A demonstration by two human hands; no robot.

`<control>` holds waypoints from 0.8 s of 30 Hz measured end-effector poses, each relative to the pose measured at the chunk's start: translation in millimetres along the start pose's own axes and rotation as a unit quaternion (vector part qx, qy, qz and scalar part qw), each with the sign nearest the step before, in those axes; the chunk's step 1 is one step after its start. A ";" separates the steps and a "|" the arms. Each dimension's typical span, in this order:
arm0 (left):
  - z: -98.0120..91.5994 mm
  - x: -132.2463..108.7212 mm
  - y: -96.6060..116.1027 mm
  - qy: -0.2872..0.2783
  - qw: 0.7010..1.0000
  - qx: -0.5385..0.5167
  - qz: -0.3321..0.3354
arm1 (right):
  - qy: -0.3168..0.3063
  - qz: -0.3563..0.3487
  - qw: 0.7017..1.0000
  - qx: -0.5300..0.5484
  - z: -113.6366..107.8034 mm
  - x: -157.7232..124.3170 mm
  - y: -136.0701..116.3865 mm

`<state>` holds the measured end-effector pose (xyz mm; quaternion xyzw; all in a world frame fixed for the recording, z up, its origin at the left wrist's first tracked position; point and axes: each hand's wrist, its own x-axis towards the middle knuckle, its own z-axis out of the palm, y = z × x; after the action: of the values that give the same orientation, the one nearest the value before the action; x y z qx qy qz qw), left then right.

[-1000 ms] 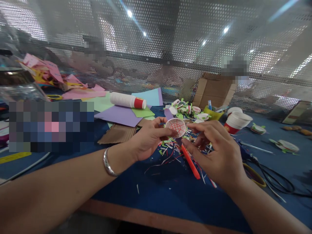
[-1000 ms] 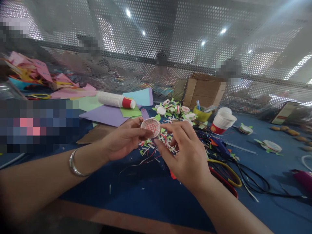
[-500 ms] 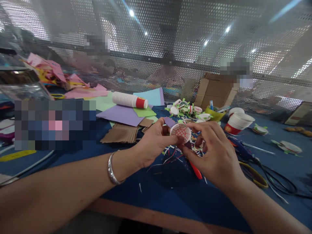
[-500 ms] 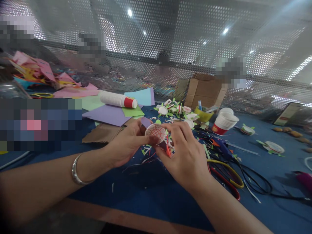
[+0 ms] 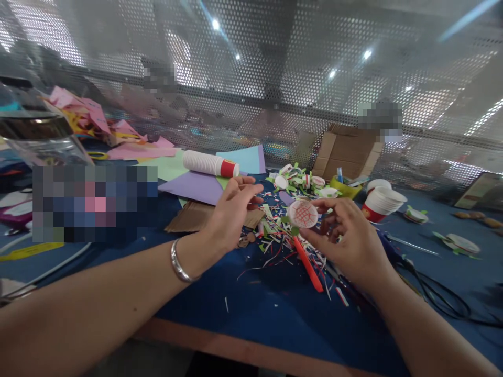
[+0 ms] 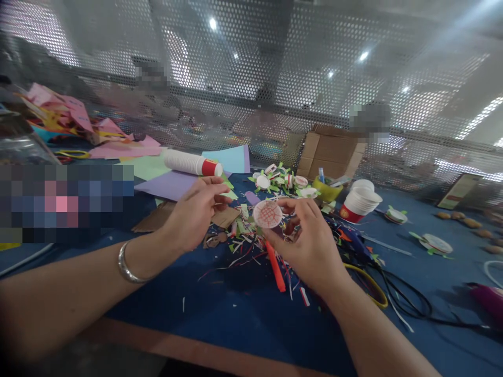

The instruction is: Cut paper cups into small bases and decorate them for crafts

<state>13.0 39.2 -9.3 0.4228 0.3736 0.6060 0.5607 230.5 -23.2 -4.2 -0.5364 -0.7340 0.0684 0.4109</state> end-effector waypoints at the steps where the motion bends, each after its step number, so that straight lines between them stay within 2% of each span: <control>1: 0.1 -1.6 -1.7 -0.004 1.000 0.005 0.003 | -0.023 0.030 0.999 0.037 -2.6 2.1 4.4; 3: 0.4 -4.0 -3.5 -0.019 1.000 0.018 0.015 | -0.081 0.077 0.988 0.107 -7.4 5.1 10.8; 5: -0.2 -3.3 -2.7 -0.029 0.999 0.031 0.035 | -0.122 0.080 0.981 0.129 -10.7 5.5 11.4; 8: -3.0 3.7 1.3 -0.007 0.997 0.046 0.067 | -0.199 0.030 0.976 0.084 -11.1 0.7 1.4; 12: -6.1 12.0 4.7 -0.006 0.995 0.059 0.077 | -0.341 -0.047 0.939 0.008 -6.9 -8.5 -15.2; 14: -5.9 12.6 4.8 -0.022 0.994 0.071 0.080 | -0.376 -0.053 0.925 -0.017 -5.8 -10.7 -17.5; 17: -5.2 11.9 5.2 -0.050 0.988 0.101 0.101 | -0.381 -0.050 0.923 -0.029 -7.6 -10.5 -13.8; 19: -6.4 11.4 8.1 -0.095 0.979 0.132 0.122 | -0.389 -0.051 0.919 -0.038 -10.5 -9.9 -9.5; 21: -9.1 9.0 15.0 -0.193 0.954 0.191 0.127 | -0.405 -0.046 0.912 -0.046 -13.9 -9.7 -5.8; 22: -10.6 6.3 19.9 -0.258 0.929 0.236 0.120 | -0.412 -0.042 0.909 -0.049 -15.5 -9.8 -4.3; 24: -12.7 -2.6 31.2 -0.391 0.849 0.341 0.094 | -0.418 -0.030 0.906 -0.053 -18.3 -9.5 -2.6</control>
<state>-10.1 34.1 14.8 0.8229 0.2649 0.2745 0.4211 241.8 -38.5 4.1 -0.4577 -0.8567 0.2348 0.0389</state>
